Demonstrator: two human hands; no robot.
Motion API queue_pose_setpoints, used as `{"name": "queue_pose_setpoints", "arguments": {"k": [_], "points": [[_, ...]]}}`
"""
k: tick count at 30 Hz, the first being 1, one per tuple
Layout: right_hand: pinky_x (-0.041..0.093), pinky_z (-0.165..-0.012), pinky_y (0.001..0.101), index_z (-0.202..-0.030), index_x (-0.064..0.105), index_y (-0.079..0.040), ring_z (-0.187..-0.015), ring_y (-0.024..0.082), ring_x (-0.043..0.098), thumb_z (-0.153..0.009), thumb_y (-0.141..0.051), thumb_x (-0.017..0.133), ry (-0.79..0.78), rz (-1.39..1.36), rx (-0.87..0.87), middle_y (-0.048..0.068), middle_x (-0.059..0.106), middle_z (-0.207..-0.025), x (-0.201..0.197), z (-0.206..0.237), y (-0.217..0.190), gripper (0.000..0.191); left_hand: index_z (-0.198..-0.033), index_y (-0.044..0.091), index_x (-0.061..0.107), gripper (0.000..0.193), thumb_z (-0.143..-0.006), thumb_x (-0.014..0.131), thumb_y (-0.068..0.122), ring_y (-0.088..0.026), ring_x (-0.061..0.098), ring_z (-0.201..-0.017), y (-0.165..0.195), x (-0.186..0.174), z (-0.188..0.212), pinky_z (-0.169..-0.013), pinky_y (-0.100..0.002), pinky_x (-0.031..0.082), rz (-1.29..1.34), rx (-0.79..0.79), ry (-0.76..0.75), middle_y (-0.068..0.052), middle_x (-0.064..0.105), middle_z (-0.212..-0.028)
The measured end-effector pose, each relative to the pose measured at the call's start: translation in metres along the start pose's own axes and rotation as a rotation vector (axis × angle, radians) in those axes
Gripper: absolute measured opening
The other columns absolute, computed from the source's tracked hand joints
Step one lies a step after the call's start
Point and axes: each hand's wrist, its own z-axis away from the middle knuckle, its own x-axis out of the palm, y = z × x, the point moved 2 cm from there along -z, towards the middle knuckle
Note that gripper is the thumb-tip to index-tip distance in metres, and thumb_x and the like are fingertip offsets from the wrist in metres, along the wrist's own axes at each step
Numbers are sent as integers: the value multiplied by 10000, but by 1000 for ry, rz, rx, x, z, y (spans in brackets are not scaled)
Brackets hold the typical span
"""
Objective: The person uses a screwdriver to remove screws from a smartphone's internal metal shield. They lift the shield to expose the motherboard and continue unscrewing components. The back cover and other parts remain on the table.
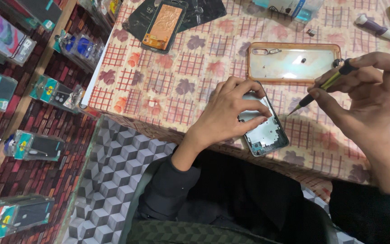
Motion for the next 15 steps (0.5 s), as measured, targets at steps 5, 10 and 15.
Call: {"name": "queue_pose_setpoints", "arguments": {"k": [5,10,15], "points": [[655,-870,331,-1317,256,-13,-975,301,739,-940,125,735,-6,4,-25,268,645,-1052,0,-1,2,625,-920,276,815,110,-847,796,356,-212,504,-1204,1,0,-1,-1126,-428,400,5,-3,-2,48,615,-1205],[653,-868,331,-1317,257,-10,-965,300,740,-947,124,737,-3,13,-18,257,653,-1034,0,0,3,620,-933,274,815,113,-854,792,350,-213,502,-1206,2,-1,0,-1125,-426,401,5,5,2,46,610,-1211],[653,-877,334,-1316,258,-5,-966,300,739,-942,119,737,-10,5,-18,266,651,-1048,0,0,3,620,-932,276,814,114,-849,795,353,-212,503,-1210,2,-1,-1,-1124,-426,400,-3,11,7,45,607,-1214]]}}
